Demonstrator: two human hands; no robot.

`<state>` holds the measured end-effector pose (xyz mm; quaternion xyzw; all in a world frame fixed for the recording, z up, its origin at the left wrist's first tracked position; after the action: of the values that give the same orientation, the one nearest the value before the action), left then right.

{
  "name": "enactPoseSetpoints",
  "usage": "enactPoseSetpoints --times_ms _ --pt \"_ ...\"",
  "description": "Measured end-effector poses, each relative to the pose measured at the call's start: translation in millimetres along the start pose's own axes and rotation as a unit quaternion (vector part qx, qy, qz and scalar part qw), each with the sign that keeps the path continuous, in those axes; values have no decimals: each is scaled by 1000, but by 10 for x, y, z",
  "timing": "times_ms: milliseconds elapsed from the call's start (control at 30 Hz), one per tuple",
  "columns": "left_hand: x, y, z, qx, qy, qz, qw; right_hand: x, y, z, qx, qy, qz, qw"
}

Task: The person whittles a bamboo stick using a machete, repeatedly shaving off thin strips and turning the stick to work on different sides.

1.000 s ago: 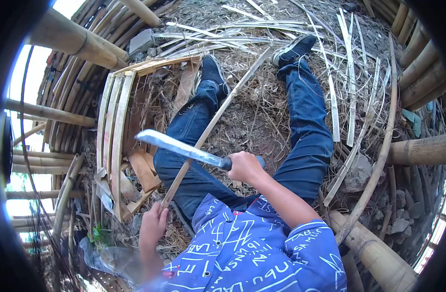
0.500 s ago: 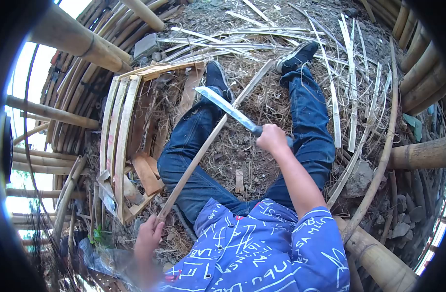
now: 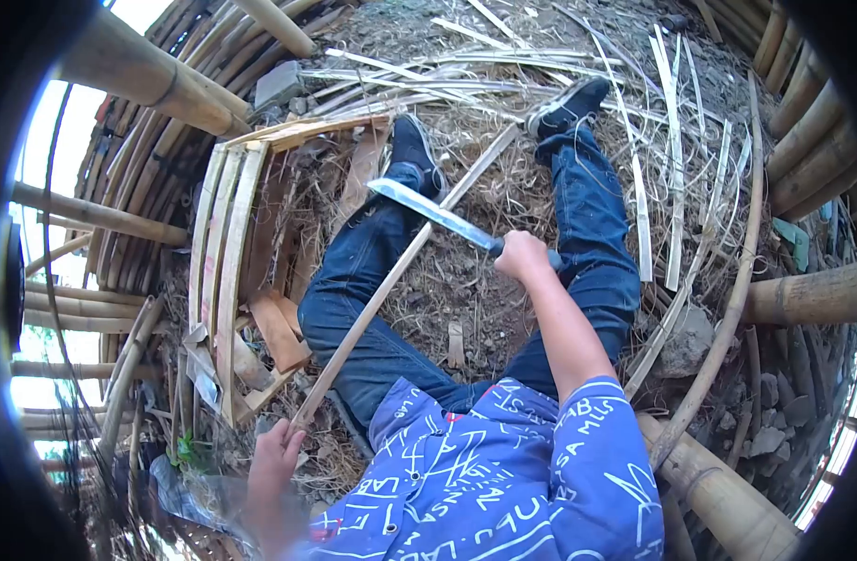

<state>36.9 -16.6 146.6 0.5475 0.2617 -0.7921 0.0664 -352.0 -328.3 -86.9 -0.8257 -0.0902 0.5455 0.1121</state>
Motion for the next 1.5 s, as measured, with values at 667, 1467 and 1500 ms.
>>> enactPoseSetpoints --times_ms 667,1467,1500 --pt "-332 43 -82 17 145 85 986 -72 -301 -431 -61 14 -27 998" --pt "-525 19 -777 56 170 142 973 30 -184 -319 -25 46 -29 998" --pt "-632 -56 -930 21 145 145 978 -42 -72 -128 14 48 -11 999"
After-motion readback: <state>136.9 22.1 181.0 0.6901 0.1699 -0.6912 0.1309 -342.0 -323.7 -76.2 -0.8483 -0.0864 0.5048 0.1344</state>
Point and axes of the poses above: each hand's wrist, its own y-axis towards the middle knuckle, its own x-axis out of the palm, z = x × y, the point moved 10 cm from there along y, towards the middle knuckle, and after that the axes turned 9 degrees about z, right-handed, at the moved point
